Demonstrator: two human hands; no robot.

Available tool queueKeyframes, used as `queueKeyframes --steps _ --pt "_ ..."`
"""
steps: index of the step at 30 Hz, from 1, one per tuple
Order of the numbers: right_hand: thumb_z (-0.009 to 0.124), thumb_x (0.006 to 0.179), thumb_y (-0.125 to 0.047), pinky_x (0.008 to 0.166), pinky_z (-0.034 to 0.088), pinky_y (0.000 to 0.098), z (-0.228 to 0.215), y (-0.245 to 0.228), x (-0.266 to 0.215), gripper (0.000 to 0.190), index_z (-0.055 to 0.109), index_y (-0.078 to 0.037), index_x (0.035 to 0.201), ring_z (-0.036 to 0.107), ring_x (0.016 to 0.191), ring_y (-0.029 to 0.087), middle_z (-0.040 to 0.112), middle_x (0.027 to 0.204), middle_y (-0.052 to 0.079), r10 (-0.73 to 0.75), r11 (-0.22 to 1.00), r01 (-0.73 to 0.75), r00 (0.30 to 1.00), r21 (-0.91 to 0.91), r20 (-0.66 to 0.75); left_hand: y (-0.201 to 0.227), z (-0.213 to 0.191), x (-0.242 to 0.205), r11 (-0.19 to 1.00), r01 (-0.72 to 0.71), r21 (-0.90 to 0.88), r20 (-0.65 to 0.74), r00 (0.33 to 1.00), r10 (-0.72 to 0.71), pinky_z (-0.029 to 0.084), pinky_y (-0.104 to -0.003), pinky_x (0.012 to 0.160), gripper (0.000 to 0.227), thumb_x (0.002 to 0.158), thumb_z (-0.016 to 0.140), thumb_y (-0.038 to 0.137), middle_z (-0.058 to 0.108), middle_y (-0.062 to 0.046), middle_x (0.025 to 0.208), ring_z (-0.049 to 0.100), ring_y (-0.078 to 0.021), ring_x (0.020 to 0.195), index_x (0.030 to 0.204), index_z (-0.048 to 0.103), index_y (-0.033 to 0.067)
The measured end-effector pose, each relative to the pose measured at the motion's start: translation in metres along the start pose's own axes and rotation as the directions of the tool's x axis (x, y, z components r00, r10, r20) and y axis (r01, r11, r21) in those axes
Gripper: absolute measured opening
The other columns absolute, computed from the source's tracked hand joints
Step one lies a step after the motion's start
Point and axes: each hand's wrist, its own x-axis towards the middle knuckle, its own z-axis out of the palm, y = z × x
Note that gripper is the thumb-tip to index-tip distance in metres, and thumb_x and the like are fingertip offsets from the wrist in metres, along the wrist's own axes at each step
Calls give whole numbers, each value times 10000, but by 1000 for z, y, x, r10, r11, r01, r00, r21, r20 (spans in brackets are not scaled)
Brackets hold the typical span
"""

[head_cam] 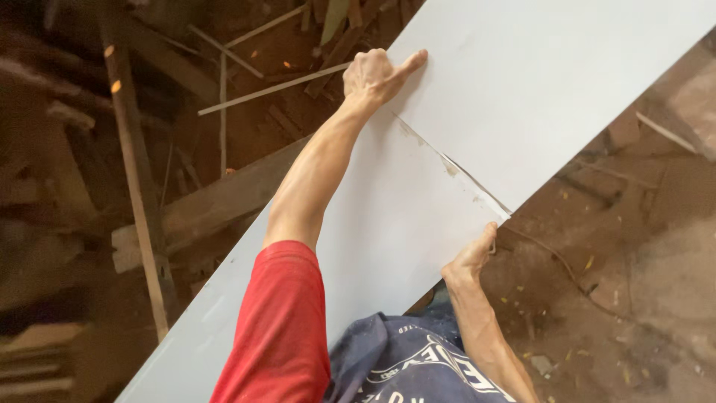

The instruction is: The person uses a metal scraper to remove material from a white board. They repeatedly scrape along a seam, lift the board to inspect the underside, and continue scraping until the seam is separated.

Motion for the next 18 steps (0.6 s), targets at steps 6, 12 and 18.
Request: queueKeyframes --steps 6,12,18 --pt "413 1004 -542 1104 437 390 27 39 -17 706 426 -38 1498 526 1346 272 514 1512 108 -45 999 45 988 -2 -145 -43 12 29 996 -83 -33 67 994 85 259 -302 355 821 773 544 929 428 53 477 392 -99 412 516 405 162" --pt "393 988 -548 1101 434 384 60 74 -41 714 430 -51 1500 522 1353 275 508 1526 99 -32 999 37 988 31 -154 -73 23 55 995 -92 30 165 982 86 270 -300 332 855 751 515 940 418 34 443 405 -94 381 471 414 138" --pt "400 988 -545 1054 479 399 78 109 -46 712 444 -29 1477 561 1309 289 542 1484 107 57 997 -45 977 66 -204 -100 32 70 989 -140 -45 182 973 146 429 -352 370 848 733 554 896 564 -43 491 571 -163 445 479 531 87"
